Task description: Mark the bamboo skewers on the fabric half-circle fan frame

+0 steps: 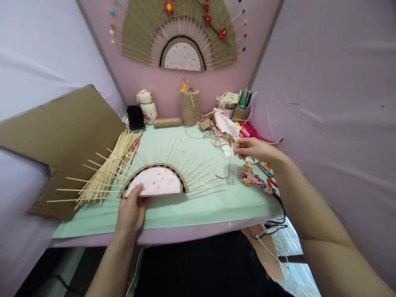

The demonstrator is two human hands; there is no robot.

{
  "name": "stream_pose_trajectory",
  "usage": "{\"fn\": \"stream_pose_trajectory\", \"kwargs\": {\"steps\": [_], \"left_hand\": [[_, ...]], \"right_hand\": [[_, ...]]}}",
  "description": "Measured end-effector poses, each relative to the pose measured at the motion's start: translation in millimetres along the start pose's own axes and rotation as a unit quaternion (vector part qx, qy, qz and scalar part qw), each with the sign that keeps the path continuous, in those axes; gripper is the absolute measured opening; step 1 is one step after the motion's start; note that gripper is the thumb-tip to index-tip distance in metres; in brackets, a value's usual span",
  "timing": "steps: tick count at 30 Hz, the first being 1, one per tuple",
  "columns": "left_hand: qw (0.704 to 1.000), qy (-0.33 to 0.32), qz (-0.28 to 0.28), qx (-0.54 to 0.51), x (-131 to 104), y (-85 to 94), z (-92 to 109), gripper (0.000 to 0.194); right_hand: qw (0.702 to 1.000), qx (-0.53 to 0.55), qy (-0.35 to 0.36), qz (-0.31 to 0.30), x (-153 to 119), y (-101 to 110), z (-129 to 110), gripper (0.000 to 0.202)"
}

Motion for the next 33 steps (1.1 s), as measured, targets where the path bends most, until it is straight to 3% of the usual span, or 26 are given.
{"fn": "stream_pose_trajectory", "kwargs": {"steps": [2,4,6,12,16,20,23,25,26,28,29,31,33], "left_hand": [[1.000,0.001,-0.001,0.002,-2,0.6,2,0.017],[1.000,0.007,-0.005,0.007,-4,0.3,2,0.019],[1.000,0.023,-0.015,0.012,-7,-2.3,1,0.021],[0.987,0.139,-0.079,0.000,-14,-30.0,-19,0.015],[0.966,0.228,-0.108,-0.050,-18,-43.1,-23,0.017],[0.918,0.346,-0.181,-0.065,-37,-25.9,-12,0.035],[0.888,0.375,-0.267,0.003,-51,-4.9,4,0.045],[0.886,0.320,-0.323,0.091,-49,0.4,15,0.042],[0.895,0.258,-0.337,0.140,-44,-1.7,20,0.039],[0.921,0.080,-0.311,0.219,-25,-15.4,29,0.032],[0.921,0.006,-0.298,0.252,-14,-26.2,30,0.030],[0.906,-0.055,-0.302,0.293,8,-51.6,26,0.031],[0.878,-0.054,-0.351,0.321,24,-75.0,14,0.030]], "right_hand": [[0.989,0.021,0.032,0.141,13,-2,1,0.017],[0.951,0.078,0.075,0.290,22,-1,2,0.014],[0.926,0.123,0.101,0.344,25,0,2,0.015],[0.898,0.238,0.133,0.345,6,-17,-6,0.022],[0.899,0.331,0.115,0.264,1,-49,-15,0.030],[0.909,0.370,0.079,0.175,4,-80,-21,0.035],[0.911,0.390,0.051,0.127,7,-96,-22,0.036],[0.915,0.391,0.034,0.093,11,-104,-24,0.037],[0.919,0.385,0.026,0.081,14,-108,-26,0.037],[0.927,0.368,0.017,0.065,20,-116,-33,0.036],[0.931,0.361,0.017,0.058,24,-121,-37,0.036],[0.936,0.349,0.022,0.043,31,-132,-47,0.035],[0.941,0.336,0.036,0.024,38,-142,-53,0.035]]}}
Point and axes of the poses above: each hand's wrist, its own x-axis towards the middle knuckle, its own y-axis out of the back of the hand, z = x × y, the point moved 1 cm from there along x, towards the middle knuckle, and after that the axes turned 7 degrees about -y, right-handed, at the moved point
